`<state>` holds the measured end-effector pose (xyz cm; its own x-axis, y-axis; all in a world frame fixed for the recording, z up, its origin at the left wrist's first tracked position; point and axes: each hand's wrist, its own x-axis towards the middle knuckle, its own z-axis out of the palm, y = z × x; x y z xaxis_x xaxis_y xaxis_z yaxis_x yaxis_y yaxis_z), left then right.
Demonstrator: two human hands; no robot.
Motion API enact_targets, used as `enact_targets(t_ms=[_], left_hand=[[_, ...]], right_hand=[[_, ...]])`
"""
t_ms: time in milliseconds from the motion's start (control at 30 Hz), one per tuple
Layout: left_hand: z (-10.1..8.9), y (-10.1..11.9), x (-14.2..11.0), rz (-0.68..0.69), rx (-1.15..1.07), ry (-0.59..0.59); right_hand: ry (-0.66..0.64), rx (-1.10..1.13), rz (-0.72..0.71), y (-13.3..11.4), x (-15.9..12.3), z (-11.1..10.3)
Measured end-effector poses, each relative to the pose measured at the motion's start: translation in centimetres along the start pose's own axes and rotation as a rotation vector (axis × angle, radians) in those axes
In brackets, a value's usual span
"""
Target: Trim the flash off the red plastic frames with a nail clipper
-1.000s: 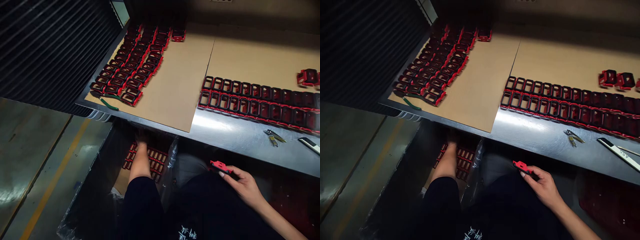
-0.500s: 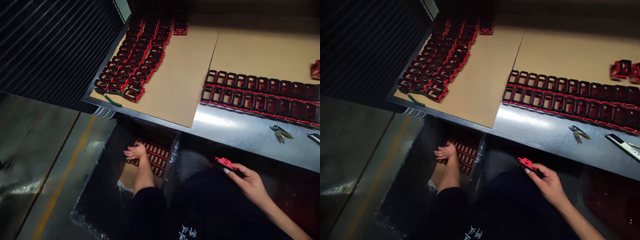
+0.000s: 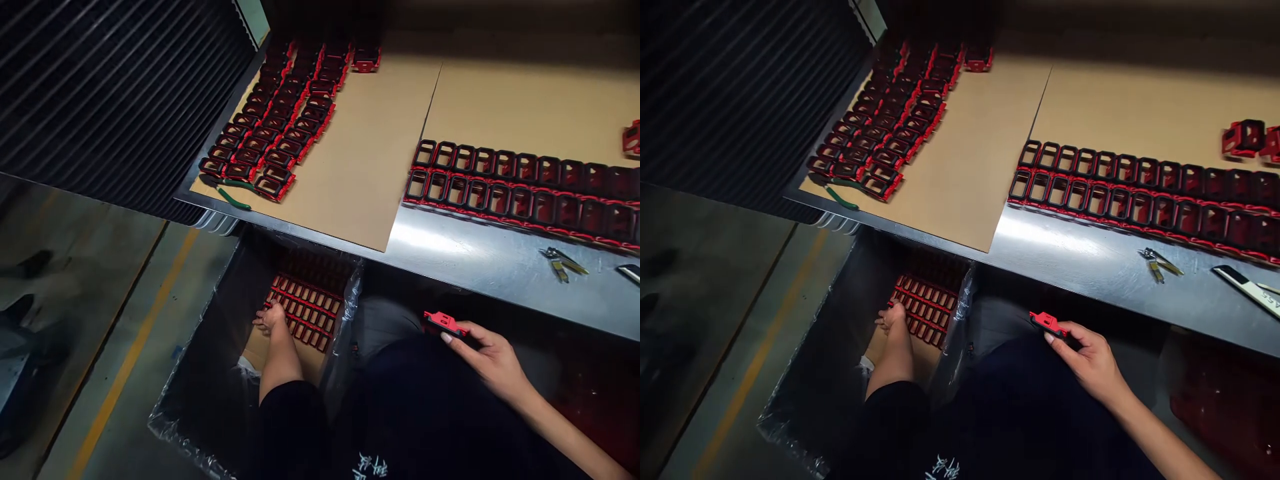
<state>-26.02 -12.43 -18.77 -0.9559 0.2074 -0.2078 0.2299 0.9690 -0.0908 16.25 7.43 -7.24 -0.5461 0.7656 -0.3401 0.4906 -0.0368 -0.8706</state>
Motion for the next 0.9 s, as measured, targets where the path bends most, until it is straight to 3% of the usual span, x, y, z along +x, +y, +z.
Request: enact_targets(t_ms=[67, 133, 267, 333, 400, 467, 567, 700, 800, 900], left_hand=[[-1.7, 1.0, -0.9, -0.036, -0.190, 0.054], [-3.8, 2.4, -2.8, 0.016, -0.402, 0.079], [-8.0, 6.8, -11.1, 0.328, -0.817, -0.017], [-9.9, 9.6, -16.6, 0.572, -0.998, -0.155], [-11.5, 12.4, -21.4, 0.901, -1.252, -0.493], [-12.4, 14.9, -24.7, 1.049, -1.325, -0.722], [-13.1, 17.4, -26.4, 1.132, -1.208, -0.788], [-13.6, 18.8, -26.0, 1.273, -0.994, -0.788], [-13.9, 19.1, -26.0, 1.305, -0.914, -0.845], [-14.3, 19.1, -26.1, 1.270, -0.910, -0.881]], right_hand=[[-0.019, 0.027, 0.015, -0.2, 0.2, 0.0], [-0.052, 0.083, 0.047, -0.9, 0.5, -0.1], [-0.151, 0.274, 0.054, -3.1, 0.6, -0.1], [-0.151, 0.336, -0.040, -4.1, 0.3, -0.2], [-0.096, 0.318, -0.207, -4.8, -0.1, -0.4], [0.011, 0.228, -0.397, -5.1, -0.8, -0.9], [0.171, 0.098, -0.579, -4.6, -2.0, -1.8], [0.303, 0.091, -0.592, -3.4, -3.2, -2.6], [0.333, 0.119, -0.590, -2.8, -3.4, -2.6], [0.281, 0.137, -0.633, -2.5, -3.6, -2.9]])
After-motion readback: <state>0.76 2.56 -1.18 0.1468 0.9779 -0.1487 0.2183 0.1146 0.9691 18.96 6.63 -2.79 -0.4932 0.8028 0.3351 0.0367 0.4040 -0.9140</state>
